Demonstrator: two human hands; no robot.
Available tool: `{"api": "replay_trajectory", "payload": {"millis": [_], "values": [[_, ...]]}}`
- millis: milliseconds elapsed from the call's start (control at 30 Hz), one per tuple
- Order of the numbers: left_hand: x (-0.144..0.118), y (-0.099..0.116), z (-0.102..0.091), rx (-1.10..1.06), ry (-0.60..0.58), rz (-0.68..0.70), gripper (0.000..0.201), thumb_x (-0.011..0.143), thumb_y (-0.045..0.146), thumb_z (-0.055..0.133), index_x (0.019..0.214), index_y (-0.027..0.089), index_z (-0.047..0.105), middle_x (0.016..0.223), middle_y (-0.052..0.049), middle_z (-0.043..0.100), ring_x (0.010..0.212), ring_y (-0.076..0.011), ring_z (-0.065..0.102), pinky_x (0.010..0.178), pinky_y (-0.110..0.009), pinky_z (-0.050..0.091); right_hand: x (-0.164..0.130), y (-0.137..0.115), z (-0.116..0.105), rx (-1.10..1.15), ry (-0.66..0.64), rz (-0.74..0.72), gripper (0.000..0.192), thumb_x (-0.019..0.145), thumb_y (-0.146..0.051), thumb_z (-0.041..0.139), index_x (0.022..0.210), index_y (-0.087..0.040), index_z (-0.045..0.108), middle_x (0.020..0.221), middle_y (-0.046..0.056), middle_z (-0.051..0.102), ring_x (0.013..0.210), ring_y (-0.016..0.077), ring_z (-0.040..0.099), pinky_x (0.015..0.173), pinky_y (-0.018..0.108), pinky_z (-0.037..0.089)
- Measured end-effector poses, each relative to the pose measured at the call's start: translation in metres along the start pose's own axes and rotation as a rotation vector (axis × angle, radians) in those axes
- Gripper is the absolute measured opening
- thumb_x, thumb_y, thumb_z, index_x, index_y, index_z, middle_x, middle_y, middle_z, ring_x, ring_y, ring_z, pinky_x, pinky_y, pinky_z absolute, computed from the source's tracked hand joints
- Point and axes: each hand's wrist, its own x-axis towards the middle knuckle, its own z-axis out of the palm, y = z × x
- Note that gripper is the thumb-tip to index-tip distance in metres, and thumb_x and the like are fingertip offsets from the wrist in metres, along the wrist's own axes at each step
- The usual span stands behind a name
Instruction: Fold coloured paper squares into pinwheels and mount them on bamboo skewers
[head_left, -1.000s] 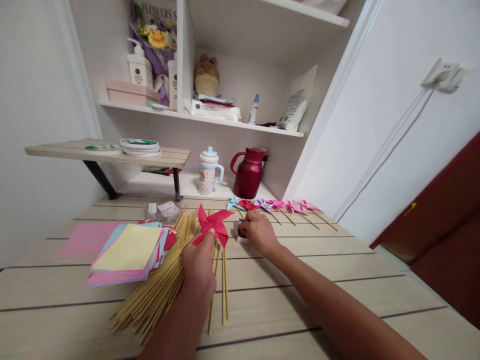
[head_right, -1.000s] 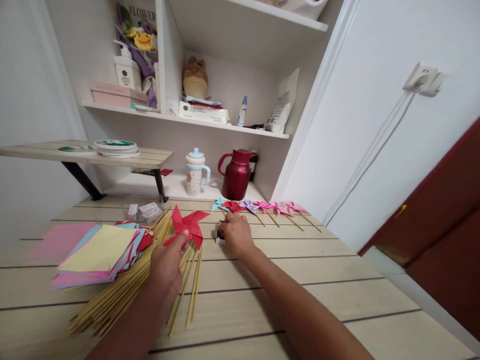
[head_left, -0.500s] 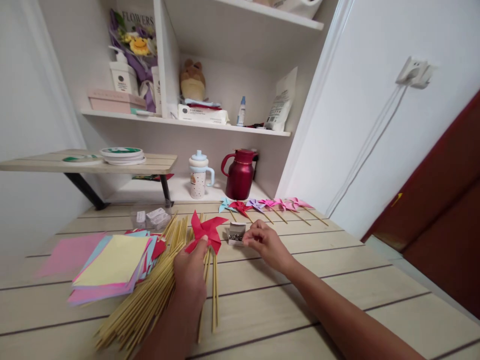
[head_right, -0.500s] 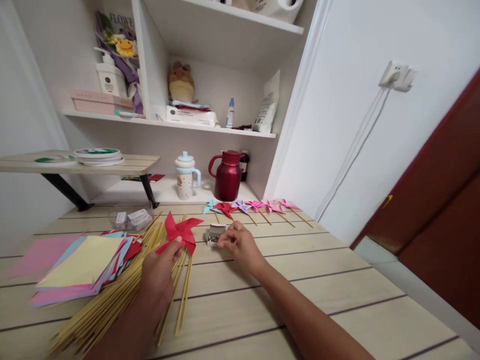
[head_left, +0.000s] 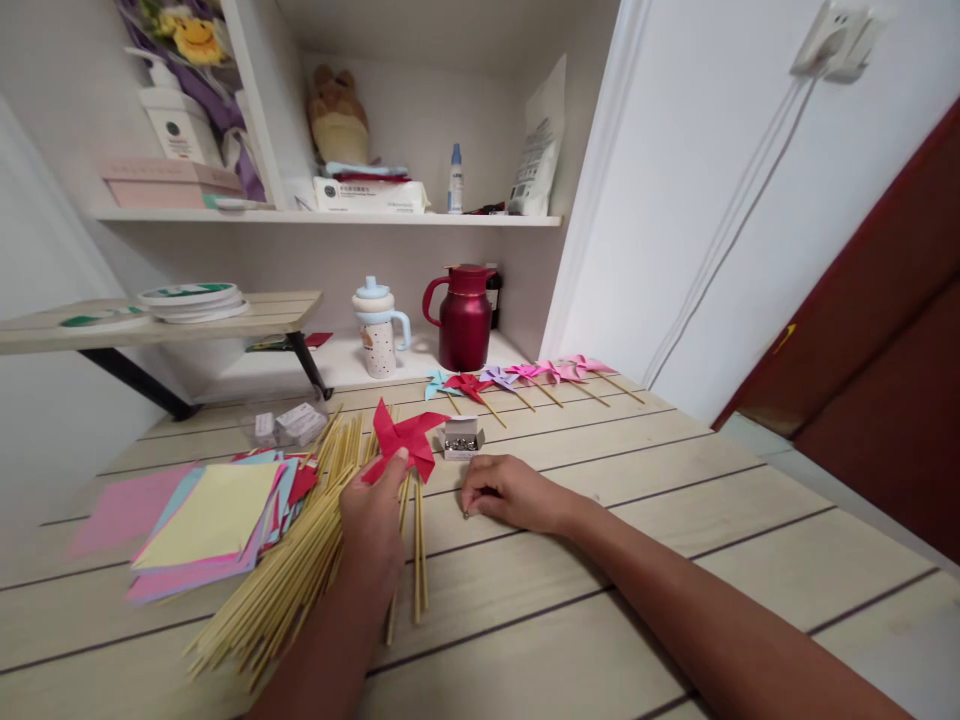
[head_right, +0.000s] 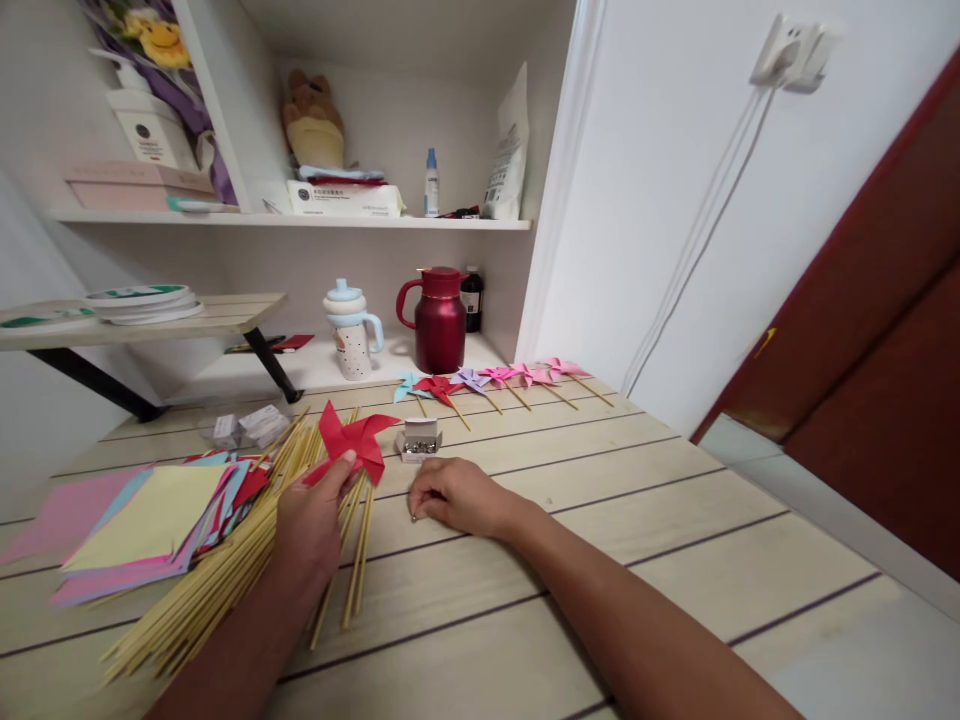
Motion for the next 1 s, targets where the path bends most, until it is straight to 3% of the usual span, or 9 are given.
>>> {"api": "replay_trajectory", "payload": {"millis": [300,733,867,1000], "values": [[-0.010,0.000,0.003,0.019,-0.035,-0.015,0.029,0.055,0.033,0.082,0.070,0.014,0.066,0.058,0.004,0.065,0.056,-0.0124,0.059,0.061,-0.027,0.045,-0.008,-0.001,-0.008,0.029,-0.024,0.033,0.027,0.079,-0.006,0.059,0.088,-0.024,0.076,0.089,0.002,0.071,0.080,0.0171,0.064,0.074,0.026,0.049],[-0.016,-0.005,0.004,-0.055,-0.096,-0.073,0.033,0.059,0.036,0.081,0.080,0.013,0.068,0.069,-0.002,0.072,0.061,-0.0150,0.064,0.063,-0.029,0.049,-0.009,-0.001,-0.006,0.054,-0.025,0.041,0.023,0.083,-0.015,0.064,0.102,-0.023,0.074,0.095,0.004,0.071,0.083,0.0176,0.064,0.075,0.028,0.050],[-0.022,-0.003,0.004,-0.072,-0.099,-0.094,0.034,0.058,0.036,0.082,0.078,0.014,0.066,0.066,-0.001,0.070,0.057,-0.0140,0.062,0.059,-0.028,0.048,-0.007,-0.002,-0.004,0.111,0.001,0.063,0.014,0.081,-0.026,0.072,0.094,-0.024,0.076,0.087,0.002,0.073,0.078,0.0176,0.065,0.072,0.027,0.050],[-0.024,-0.001,0.005,-0.081,-0.109,-0.102,0.033,0.057,0.036,0.083,0.073,0.015,0.063,0.060,0.001,0.067,0.052,-0.0129,0.059,0.056,-0.027,0.046,-0.003,-0.003,0.003,0.110,0.023,0.097,0.010,0.084,-0.024,0.067,0.082,-0.020,0.075,0.083,0.003,0.072,0.080,0.0180,0.065,0.076,0.027,0.048]]}}
